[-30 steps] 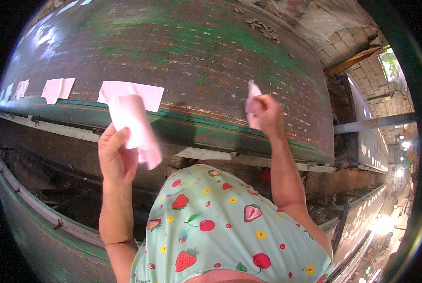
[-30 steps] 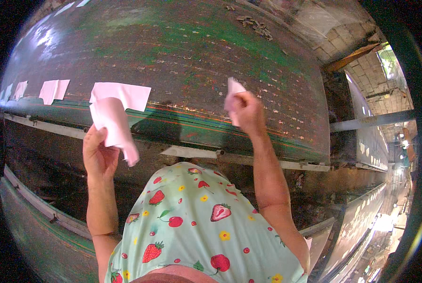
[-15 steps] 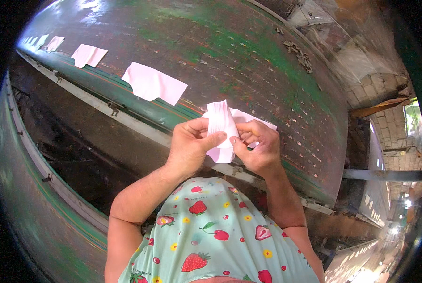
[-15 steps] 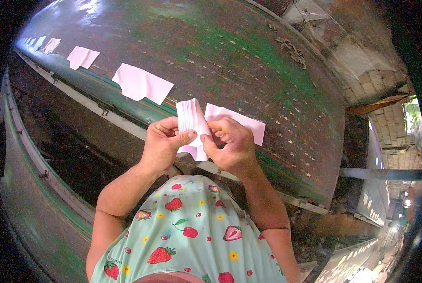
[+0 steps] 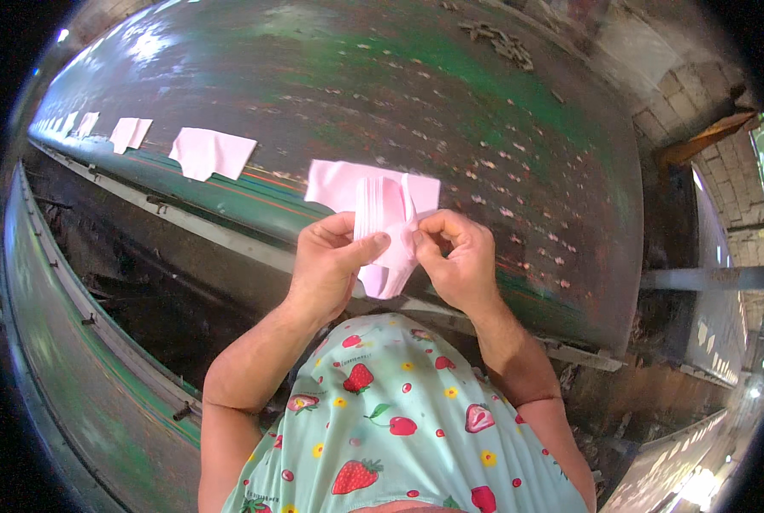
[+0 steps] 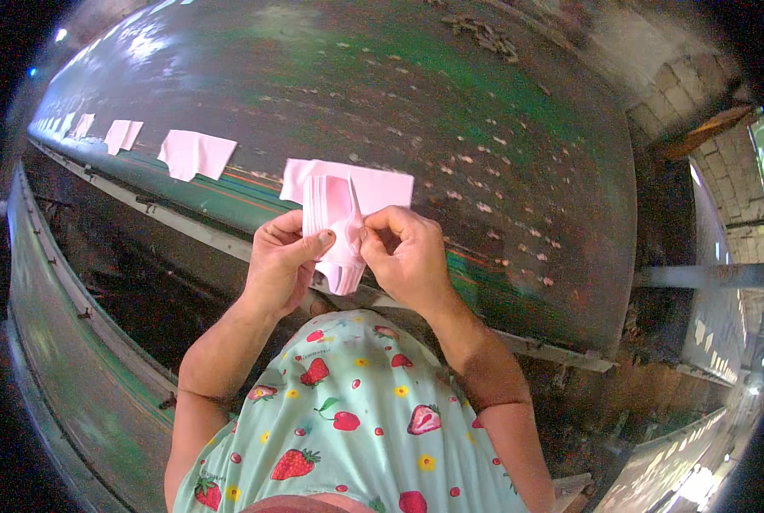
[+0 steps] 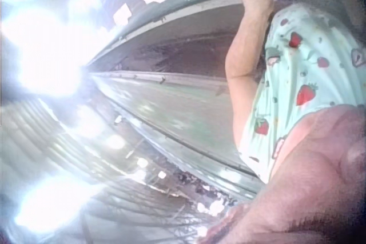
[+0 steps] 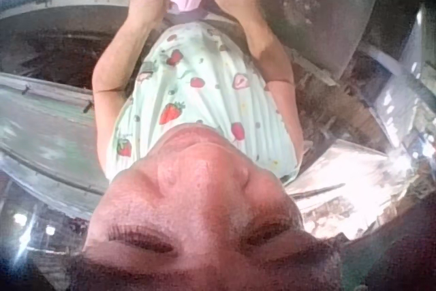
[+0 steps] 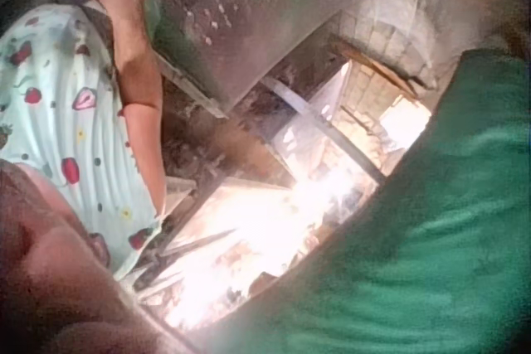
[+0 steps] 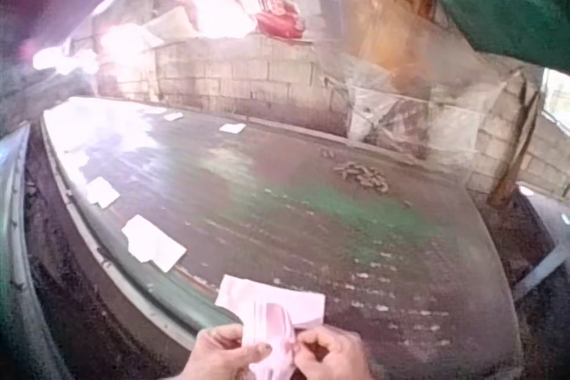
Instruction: The person repeatedly folds small sheets of light blue and pink tissue paper by hand and places them in a line along the edge of a green workbench. The person handles the sheets one at a time, folding them into smaller rectangles and arranging them sequentially.
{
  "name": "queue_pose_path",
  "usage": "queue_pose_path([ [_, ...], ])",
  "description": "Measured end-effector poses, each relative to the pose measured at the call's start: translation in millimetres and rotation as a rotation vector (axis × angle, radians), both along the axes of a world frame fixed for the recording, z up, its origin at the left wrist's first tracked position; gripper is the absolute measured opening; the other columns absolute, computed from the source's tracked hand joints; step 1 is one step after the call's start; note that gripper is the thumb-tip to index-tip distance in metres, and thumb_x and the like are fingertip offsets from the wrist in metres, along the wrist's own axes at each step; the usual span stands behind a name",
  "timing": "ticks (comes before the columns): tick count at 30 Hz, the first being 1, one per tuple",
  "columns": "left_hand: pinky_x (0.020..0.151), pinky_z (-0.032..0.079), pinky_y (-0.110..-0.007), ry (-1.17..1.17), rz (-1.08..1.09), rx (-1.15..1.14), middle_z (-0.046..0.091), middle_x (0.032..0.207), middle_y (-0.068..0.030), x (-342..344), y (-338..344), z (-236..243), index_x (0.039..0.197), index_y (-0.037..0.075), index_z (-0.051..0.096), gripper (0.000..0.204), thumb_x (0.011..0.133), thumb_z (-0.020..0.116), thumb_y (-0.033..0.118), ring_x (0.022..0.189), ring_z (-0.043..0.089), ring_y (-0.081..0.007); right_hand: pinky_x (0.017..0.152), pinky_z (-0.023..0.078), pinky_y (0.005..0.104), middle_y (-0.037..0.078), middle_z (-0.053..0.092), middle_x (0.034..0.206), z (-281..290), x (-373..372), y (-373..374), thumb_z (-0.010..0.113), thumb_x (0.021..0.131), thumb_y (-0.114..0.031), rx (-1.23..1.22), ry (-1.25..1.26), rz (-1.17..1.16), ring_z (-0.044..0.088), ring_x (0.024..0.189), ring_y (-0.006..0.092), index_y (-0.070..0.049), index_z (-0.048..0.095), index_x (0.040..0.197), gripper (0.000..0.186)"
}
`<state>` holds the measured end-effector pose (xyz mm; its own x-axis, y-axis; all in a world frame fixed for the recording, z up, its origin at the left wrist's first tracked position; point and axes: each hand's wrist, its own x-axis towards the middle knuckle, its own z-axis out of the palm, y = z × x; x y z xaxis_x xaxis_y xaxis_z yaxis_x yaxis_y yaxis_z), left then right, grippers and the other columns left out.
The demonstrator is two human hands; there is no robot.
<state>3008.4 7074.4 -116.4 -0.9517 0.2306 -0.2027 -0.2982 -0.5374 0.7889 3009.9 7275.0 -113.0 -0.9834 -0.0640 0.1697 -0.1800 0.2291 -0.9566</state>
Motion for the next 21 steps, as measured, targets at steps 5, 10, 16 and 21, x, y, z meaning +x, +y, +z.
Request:
queue_pose_path([
  [5, 0.082, 0.058, -0.028, 0.015, 0.023, -0.154, 0.079, 0.105, -0.0077, 24.8, 65.0, -14.0, 0.115, -0.002, 0.076, 0.025, 0.091, 0.080, -0.002, 0.089, 0.073, -0.0120, 0.066, 0.054, 0.0264, 0.007, 0.072, 0.080, -16.2, 31.4, 53.0, 0.073, 0.091, -0.001, 0.107, 0.072, -0.057, 0.067, 0.072, 0.0082, 0.002, 0.070, 0.091, 0.004],
  [10, 0.080, 0.059, -0.029, 0.033, -0.031, -0.246, 0.079, 0.103, -0.0070, 42.6, 94.7, -20.9, 0.113, -0.001, 0.076, 0.022, 0.091, 0.081, 0.000, 0.088, 0.073, -0.0116, 0.068, 0.055, 0.0258, 0.006, 0.073, 0.082, -30.1, 59.2, 87.3, 0.072, 0.091, -0.001, 0.136, 0.089, -0.060, 0.067, 0.074, 0.0078, 0.002, 0.070, 0.092, 0.004],
  [16, 0.080, 0.059, -0.029, 0.033, -0.071, -0.192, 0.079, 0.101, -0.0076, 59.3, 114.1, -25.2, 0.111, -0.002, 0.075, 0.019, 0.092, 0.079, 0.000, 0.087, 0.073, -0.0118, 0.070, 0.055, 0.0263, 0.005, 0.073, 0.084, -39.0, 81.0, 108.7, 0.072, 0.095, -0.005, -0.110, -0.172, -0.099, 0.066, 0.078, 0.0066, 0.004, 0.071, 0.096, 0.009],
  [21, 0.077, 0.058, -0.027, 0.068, -0.092, -0.226, 0.079, 0.102, -0.0081, 62.0, 123.0, -23.8, 0.112, -0.001, 0.075, 0.019, 0.093, 0.075, -0.004, 0.086, 0.073, -0.0109, 0.062, 0.055, 0.0273, 0.007, 0.072, 0.079, -36.8, 91.3, 111.2, 0.074, 0.091, -0.003, -0.124, 0.067, -0.160, 0.066, 0.069, 0.0077, 0.003, 0.072, 0.094, 0.008],
])
